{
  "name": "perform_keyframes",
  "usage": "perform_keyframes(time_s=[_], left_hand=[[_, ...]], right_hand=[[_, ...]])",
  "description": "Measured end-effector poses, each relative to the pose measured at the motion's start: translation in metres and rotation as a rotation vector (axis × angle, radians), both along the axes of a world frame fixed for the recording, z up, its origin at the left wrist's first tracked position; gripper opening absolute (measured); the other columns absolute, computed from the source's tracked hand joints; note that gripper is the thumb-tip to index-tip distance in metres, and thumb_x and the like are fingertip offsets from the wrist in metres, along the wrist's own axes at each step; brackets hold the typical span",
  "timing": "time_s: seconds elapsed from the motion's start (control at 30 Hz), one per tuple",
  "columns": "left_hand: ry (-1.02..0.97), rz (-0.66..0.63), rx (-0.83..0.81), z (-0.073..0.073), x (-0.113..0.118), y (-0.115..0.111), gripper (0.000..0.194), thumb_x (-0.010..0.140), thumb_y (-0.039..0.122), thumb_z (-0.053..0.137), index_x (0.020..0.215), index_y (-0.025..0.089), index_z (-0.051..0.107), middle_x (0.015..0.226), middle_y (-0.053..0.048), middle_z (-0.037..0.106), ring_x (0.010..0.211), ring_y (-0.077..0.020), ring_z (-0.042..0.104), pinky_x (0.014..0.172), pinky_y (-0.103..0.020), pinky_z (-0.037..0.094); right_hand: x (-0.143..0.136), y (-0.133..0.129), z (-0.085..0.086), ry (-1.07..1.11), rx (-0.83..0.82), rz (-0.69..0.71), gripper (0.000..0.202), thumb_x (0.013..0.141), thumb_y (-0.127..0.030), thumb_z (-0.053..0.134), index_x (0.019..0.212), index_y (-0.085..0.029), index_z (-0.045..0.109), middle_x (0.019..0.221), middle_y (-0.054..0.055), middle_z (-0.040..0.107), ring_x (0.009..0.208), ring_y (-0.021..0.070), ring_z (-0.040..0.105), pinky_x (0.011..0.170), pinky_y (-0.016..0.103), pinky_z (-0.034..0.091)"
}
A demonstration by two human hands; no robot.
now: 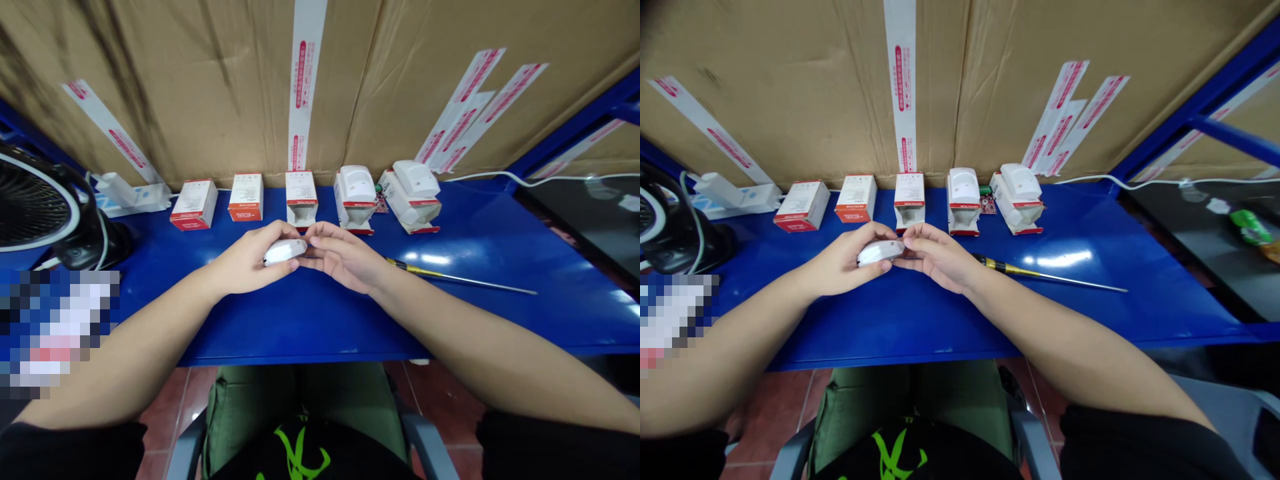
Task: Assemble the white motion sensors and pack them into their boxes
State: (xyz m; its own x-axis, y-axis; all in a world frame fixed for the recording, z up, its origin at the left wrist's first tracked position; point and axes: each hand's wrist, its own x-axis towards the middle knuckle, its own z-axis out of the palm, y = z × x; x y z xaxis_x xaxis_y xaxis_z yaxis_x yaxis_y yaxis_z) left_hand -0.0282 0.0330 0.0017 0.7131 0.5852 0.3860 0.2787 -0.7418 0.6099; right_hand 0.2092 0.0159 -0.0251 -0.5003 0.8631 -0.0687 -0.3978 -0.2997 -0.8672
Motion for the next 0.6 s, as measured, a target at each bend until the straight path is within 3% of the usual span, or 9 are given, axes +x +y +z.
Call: perform_keyframes(time_s=[0.13, 0.23, 0.3, 0.43, 0.5, 0.6], left_hand=[[-0.029, -0.039, -0.013, -0.001, -0.001, 0.001, 0.030, 0.104, 0.036, 0.068, 0.128, 0.022, 0.058, 0.107, -0.005, 0.077, 0.078, -0.0146, 0.070, 0.070, -0.026, 0.052], [-0.028, -0.020, 0.021, -0.002, 0.000, 0.001, 0.029, 0.105, 0.039, 0.068, 0.127, 0.022, 0.058, 0.112, -0.007, 0.075, 0.082, -0.0156, 0.069, 0.073, -0.027, 0.053], [-0.010, 0.002, 0.049, -0.002, -0.001, 0.002, 0.028, 0.105, 0.041, 0.068, 0.124, 0.022, 0.058, 0.112, -0.007, 0.074, 0.084, -0.0163, 0.068, 0.076, -0.028, 0.053], [0.048, 0.040, 0.106, -0.003, -0.004, 0.004, 0.028, 0.105, 0.043, 0.067, 0.121, 0.022, 0.059, 0.116, -0.009, 0.074, 0.091, -0.0198, 0.070, 0.083, -0.031, 0.056], [0.085, 0.060, 0.114, -0.003, -0.005, 0.004, 0.030, 0.104, 0.045, 0.066, 0.122, 0.022, 0.060, 0.119, -0.010, 0.074, 0.096, -0.0218, 0.071, 0.087, -0.034, 0.058], [0.135, 0.089, 0.094, -0.003, -0.007, 0.004, 0.034, 0.104, 0.047, 0.064, 0.125, 0.021, 0.059, 0.123, -0.010, 0.073, 0.100, -0.0233, 0.072, 0.091, -0.036, 0.059]], right_hand=[[-0.001, 0.002, -0.001, -0.029, 0.024, -0.022, 0.025, 0.091, -0.029, 0.084, 0.094, -0.024, 0.060, 0.098, -0.001, 0.075, 0.100, 0.0156, 0.077, 0.103, 0.040, 0.066], [0.009, 0.005, 0.006, -0.178, 0.147, -0.075, 0.026, 0.091, -0.033, 0.083, 0.097, -0.025, 0.058, 0.095, -0.001, 0.075, 0.091, 0.0168, 0.077, 0.090, 0.039, 0.068], [0.028, 0.005, 0.016, -0.386, 0.329, -0.135, 0.025, 0.092, -0.035, 0.081, 0.098, -0.026, 0.060, 0.084, -0.003, 0.071, 0.074, 0.0156, 0.073, 0.070, 0.033, 0.064], [0.089, -0.006, 0.036, -1.058, 0.673, -0.284, 0.017, 0.101, -0.043, 0.070, 0.103, -0.026, 0.072, 0.058, -0.004, 0.062, 0.048, 0.0158, 0.055, 0.046, 0.030, 0.037], [0.115, -0.017, 0.039, -1.395, 0.649, -0.318, 0.019, 0.098, -0.043, 0.069, 0.097, -0.026, 0.075, 0.052, -0.002, 0.060, 0.045, 0.0190, 0.052, 0.048, 0.033, 0.035], [0.128, -0.039, 0.035, -1.750, 0.394, -0.281, 0.027, 0.099, -0.044, 0.058, 0.097, -0.025, 0.076, 0.056, 0.004, 0.064, 0.052, 0.0270, 0.060, 0.054, 0.037, 0.040]])
